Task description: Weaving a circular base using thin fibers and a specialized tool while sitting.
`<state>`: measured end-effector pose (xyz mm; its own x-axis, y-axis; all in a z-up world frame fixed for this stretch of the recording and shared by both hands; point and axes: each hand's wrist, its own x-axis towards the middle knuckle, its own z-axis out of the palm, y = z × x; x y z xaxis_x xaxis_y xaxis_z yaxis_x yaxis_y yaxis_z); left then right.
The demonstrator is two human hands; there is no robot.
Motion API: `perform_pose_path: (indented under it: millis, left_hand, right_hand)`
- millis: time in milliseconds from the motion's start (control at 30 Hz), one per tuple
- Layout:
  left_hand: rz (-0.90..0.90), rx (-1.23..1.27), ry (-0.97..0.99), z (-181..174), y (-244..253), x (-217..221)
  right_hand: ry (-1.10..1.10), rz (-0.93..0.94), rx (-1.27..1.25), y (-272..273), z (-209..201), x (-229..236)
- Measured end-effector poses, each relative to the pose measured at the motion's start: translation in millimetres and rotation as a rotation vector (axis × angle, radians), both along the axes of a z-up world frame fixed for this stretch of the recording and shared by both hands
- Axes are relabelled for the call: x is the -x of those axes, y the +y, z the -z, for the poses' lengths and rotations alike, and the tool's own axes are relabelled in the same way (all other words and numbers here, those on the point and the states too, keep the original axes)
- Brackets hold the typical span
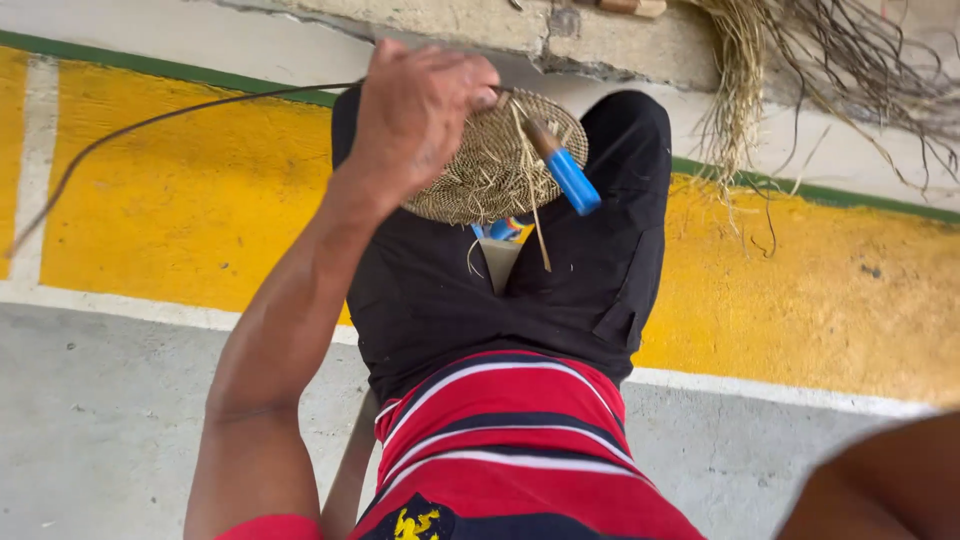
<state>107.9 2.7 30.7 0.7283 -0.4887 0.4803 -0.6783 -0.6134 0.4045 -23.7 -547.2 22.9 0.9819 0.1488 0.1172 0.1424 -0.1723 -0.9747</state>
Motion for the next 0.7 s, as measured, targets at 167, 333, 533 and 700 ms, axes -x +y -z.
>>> perform_pose_path:
  millis: [167, 333, 533, 700]
  left_hand:
    - [0.027, -0.192, -0.127, -10, -51, 40]
    - [0.033, -0.151, -0.129, -8, -66, 64]
    - [-0.064, 0.018, -0.104, 5, -77, 77]
    - [-0.089, 0.076, -0.127, 10, -80, 72]
  right_hand:
    - [0.008, 0.110, 0.100, 207, -49, 5]
    - [0.189, 0.159, 0.076, 276, -34, 17]
    - [0.304, 0.136, -0.072, 289, -20, 23]
    - [0.368, 0.093, -0.463, 287, -13, 28]
